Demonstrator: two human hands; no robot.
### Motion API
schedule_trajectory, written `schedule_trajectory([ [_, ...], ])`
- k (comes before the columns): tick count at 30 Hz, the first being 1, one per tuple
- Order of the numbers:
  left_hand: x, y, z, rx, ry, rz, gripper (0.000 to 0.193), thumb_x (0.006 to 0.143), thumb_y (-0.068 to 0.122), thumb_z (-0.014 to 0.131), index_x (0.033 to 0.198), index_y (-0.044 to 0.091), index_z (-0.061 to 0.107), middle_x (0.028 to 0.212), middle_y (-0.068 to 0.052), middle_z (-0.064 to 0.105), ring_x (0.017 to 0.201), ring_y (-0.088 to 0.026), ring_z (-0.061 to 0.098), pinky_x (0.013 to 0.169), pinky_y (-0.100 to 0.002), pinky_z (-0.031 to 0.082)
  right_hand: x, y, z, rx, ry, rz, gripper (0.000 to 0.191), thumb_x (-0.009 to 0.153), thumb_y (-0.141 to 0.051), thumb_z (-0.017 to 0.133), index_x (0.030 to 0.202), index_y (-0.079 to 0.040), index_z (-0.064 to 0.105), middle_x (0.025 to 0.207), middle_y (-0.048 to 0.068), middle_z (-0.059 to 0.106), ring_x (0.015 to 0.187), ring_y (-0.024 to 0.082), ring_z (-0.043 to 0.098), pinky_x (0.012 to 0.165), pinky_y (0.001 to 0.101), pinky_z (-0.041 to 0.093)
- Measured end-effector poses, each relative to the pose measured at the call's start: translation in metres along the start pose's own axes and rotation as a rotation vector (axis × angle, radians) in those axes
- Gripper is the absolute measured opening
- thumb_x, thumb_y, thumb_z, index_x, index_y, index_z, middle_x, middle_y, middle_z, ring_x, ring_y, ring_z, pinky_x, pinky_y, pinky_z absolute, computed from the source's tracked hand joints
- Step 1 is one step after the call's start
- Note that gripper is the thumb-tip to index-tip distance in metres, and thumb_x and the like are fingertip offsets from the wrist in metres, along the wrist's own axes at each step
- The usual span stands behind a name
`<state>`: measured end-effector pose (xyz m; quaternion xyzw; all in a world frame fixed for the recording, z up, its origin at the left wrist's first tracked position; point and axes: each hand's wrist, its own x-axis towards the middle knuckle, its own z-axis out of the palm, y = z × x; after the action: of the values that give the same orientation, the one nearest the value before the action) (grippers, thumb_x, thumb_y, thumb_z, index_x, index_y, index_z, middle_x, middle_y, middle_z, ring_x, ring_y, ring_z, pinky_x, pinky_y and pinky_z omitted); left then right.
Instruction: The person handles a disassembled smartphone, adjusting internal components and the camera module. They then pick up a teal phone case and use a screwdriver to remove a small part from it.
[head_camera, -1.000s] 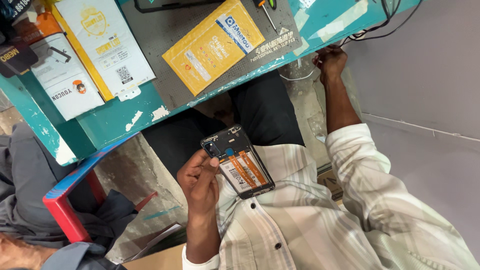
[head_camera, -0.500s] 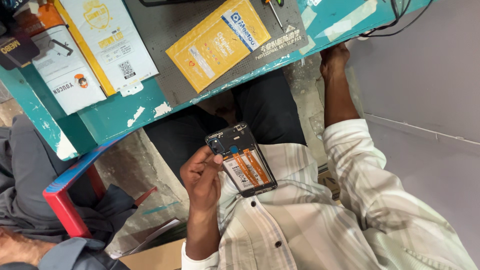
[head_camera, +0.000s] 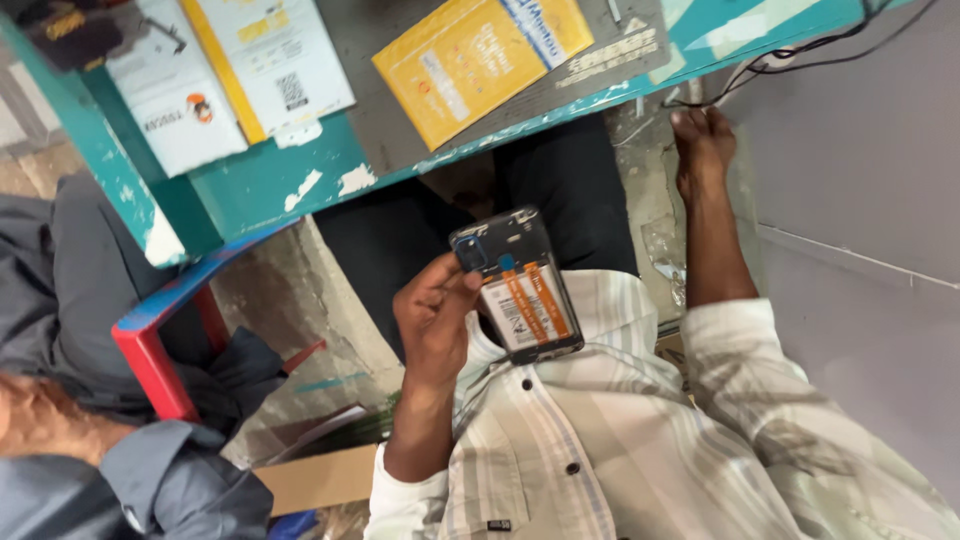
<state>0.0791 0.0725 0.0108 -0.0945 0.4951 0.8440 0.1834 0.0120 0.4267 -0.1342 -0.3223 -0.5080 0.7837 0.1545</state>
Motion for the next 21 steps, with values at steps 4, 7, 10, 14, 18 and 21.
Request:
schedule_trajectory([
  [4, 0.0, 0.003, -0.004, 0.039, -0.002, 0.004, 0.031, 0.104, 0.008, 0.065, 0.127, -0.013, 0.065, 0.095, -0.007, 0.074, 0.081, -0.008, 0.067, 0.07, -0.022, 0.052, -0.044, 0.008, -0.01, -0.155, 0.231, -0.127, 0.071, 0.092, -0.003, 0.082, 0.15, 0.003, 0.042, 0.131, 0.008, 0.058, 0.112, 0.015, 0.061, 0.097, 0.0276, 0.055],
  [7, 0.001, 0.001, -0.005, 0.049, -0.034, 0.007, 0.032, 0.106, 0.011, 0.064, 0.131, -0.009, 0.065, 0.095, -0.006, 0.075, 0.082, -0.007, 0.068, 0.069, -0.023, 0.055, -0.093, 0.001, -0.008, -0.269, 0.065, -0.44, 0.063, 0.108, -0.002, 0.076, 0.158, 0.006, 0.039, 0.14, 0.012, 0.056, 0.121, 0.02, 0.059, 0.111, 0.0329, 0.053],
  [10, 0.001, -0.003, -0.005, 0.043, -0.051, -0.006, 0.033, 0.106, 0.014, 0.064, 0.131, -0.006, 0.064, 0.101, -0.007, 0.076, 0.086, -0.007, 0.07, 0.068, -0.023, 0.056, -0.133, -0.014, 0.013, -0.303, -0.203, -0.417, 0.049, 0.11, -0.006, 0.068, 0.153, 0.007, 0.048, 0.129, 0.019, 0.064, 0.107, 0.023, 0.065, 0.098, 0.0349, 0.056],
  [14, 0.0, -0.007, -0.006, 0.039, -0.101, -0.024, 0.034, 0.107, 0.017, 0.065, 0.132, -0.006, 0.065, 0.106, -0.008, 0.076, 0.089, -0.007, 0.069, 0.069, -0.021, 0.053, -0.166, -0.041, 0.059, -0.172, -0.633, -0.181, 0.06, 0.109, -0.013, 0.068, 0.16, 0.002, 0.04, 0.142, 0.024, 0.06, 0.125, 0.027, 0.068, 0.109, 0.0392, 0.06],
  [18, -0.004, -0.006, -0.006, 0.023, -0.116, -0.065, 0.036, 0.106, 0.02, 0.065, 0.132, -0.004, 0.064, 0.105, -0.008, 0.076, 0.09, -0.008, 0.07, 0.07, -0.022, 0.055, -0.172, -0.06, 0.105, 0.043, -0.896, 0.226, 0.07, 0.104, -0.015, 0.07, 0.161, 0.001, 0.033, 0.148, 0.023, 0.061, 0.128, 0.026, 0.068, 0.112, 0.0374, 0.056],
  [21, -0.006, -0.004, -0.008, 0.043, -0.145, -0.078, 0.036, 0.106, 0.022, 0.065, 0.131, -0.004, 0.064, 0.106, -0.007, 0.076, 0.093, -0.008, 0.072, 0.074, -0.024, 0.059, -0.18, -0.064, 0.121, -0.077, -0.889, 0.274, 0.065, 0.103, -0.011, 0.064, 0.159, 0.005, 0.036, 0.138, 0.026, 0.065, 0.119, 0.024, 0.07, 0.107, 0.0376, 0.057],
])
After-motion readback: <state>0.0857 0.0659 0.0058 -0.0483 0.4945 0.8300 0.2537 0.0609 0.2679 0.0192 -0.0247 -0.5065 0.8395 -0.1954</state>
